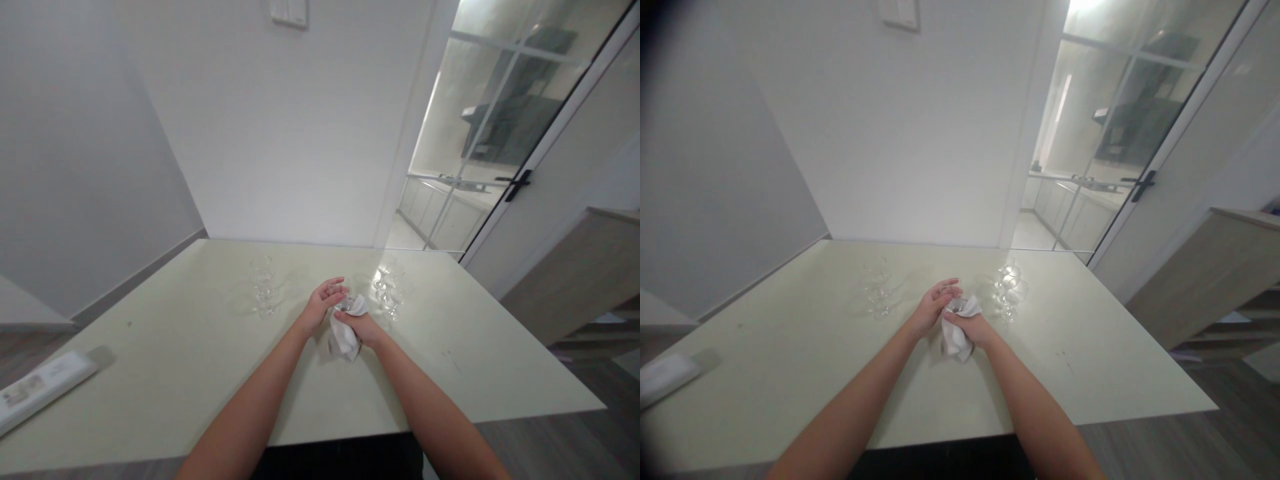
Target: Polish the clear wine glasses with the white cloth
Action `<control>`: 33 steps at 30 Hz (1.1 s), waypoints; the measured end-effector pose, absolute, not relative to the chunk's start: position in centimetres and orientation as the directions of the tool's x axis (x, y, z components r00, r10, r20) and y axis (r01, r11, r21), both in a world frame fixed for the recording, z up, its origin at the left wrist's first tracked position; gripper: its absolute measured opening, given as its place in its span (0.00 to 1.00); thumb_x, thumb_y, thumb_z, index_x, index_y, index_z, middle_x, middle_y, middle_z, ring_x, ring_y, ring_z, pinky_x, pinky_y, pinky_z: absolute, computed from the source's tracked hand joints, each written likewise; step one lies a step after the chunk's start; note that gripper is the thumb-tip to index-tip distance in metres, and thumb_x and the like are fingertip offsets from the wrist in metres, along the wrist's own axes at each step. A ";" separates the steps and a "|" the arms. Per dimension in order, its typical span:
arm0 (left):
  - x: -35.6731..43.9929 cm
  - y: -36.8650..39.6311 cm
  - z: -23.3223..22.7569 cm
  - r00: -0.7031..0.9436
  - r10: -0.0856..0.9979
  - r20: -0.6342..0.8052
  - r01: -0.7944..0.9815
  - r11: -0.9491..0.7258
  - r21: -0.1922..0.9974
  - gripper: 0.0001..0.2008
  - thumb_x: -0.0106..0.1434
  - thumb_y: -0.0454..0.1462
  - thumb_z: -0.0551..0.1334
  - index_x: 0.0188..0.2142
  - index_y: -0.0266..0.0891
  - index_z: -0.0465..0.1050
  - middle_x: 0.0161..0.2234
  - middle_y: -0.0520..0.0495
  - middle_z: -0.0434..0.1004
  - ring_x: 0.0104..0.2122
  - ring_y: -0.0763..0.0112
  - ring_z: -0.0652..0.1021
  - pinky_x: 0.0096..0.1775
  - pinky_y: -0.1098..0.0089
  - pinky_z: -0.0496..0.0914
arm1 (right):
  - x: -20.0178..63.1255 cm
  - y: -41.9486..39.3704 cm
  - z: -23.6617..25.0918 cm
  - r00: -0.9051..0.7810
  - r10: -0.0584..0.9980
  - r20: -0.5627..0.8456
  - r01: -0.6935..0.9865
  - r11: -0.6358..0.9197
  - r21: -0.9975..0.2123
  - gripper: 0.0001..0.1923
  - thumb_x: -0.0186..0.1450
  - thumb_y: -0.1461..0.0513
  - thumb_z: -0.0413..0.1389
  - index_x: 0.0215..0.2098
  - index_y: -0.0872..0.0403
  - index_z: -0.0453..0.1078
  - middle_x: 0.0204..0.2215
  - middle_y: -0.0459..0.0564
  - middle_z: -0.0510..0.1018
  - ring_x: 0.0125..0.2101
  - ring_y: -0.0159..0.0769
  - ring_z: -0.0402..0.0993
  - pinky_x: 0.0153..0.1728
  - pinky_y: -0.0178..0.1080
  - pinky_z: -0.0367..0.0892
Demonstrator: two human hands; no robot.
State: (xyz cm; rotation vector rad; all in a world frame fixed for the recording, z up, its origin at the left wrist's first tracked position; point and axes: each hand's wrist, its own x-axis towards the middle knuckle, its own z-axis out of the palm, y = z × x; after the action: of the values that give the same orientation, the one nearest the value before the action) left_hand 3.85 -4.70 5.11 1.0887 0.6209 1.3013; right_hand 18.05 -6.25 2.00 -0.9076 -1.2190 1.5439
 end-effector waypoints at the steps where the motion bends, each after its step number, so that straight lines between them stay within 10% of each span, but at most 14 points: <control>1: 3.7 -4.7 5.0 0.272 0.942 0.198 -0.481 -0.045 0.875 0.30 0.49 0.43 0.74 0.51 0.38 0.73 0.41 0.42 0.80 0.39 0.64 0.79 0.43 0.66 0.70 | 18.2 -6.4 2.2 -0.306 0.951 -0.040 -0.248 -0.120 -0.961 0.27 0.45 0.49 0.72 0.40 0.51 0.77 0.36 0.47 0.83 0.36 0.39 0.78 0.41 0.40 0.72; 10: 3.5 -3.9 4.1 0.192 0.950 0.244 -0.345 -0.168 0.923 0.26 0.49 0.41 0.75 0.47 0.38 0.76 0.38 0.47 0.79 0.37 0.68 0.78 0.41 0.69 0.69 | 18.1 -5.9 2.4 -0.270 0.959 0.082 -0.080 0.063 -0.995 0.23 0.53 0.50 0.68 0.44 0.49 0.75 0.46 0.47 0.80 0.46 0.38 0.74 0.52 0.41 0.66; 17: 3.4 -4.6 4.3 0.474 0.845 0.250 -0.509 0.031 0.860 0.31 0.50 0.45 0.74 0.52 0.38 0.73 0.45 0.39 0.80 0.44 0.58 0.79 0.46 0.63 0.70 | 19.8 -6.9 3.3 -0.489 0.846 -0.210 -0.149 -0.318 -0.936 0.30 0.40 0.49 0.74 0.36 0.54 0.73 0.27 0.44 0.78 0.27 0.34 0.74 0.32 0.37 0.70; 24: 3.5 -3.9 4.1 0.178 0.953 0.244 -0.317 -0.179 0.931 0.27 0.47 0.41 0.76 0.47 0.38 0.77 0.39 0.45 0.79 0.40 0.66 0.77 0.42 0.69 0.69 | 17.7 -5.7 2.3 -0.237 0.968 0.078 -0.017 0.076 -0.997 0.20 0.54 0.51 0.67 0.42 0.48 0.75 0.46 0.47 0.80 0.47 0.40 0.75 0.54 0.42 0.65; 33: 3.4 -4.3 4.0 0.449 0.865 0.223 -0.487 0.027 0.873 0.30 0.51 0.46 0.74 0.51 0.37 0.75 0.46 0.38 0.80 0.45 0.58 0.78 0.48 0.63 0.69 | 20.1 -6.7 2.9 -0.478 0.847 -0.234 -0.166 -0.348 -0.923 0.28 0.42 0.51 0.74 0.35 0.54 0.72 0.24 0.43 0.77 0.22 0.32 0.72 0.27 0.35 0.69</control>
State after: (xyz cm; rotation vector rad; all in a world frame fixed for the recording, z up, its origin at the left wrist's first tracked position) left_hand 3.36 -4.29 3.98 1.1108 0.4255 1.0938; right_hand 20.06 -6.72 2.92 -0.9739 -1.1767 1.8947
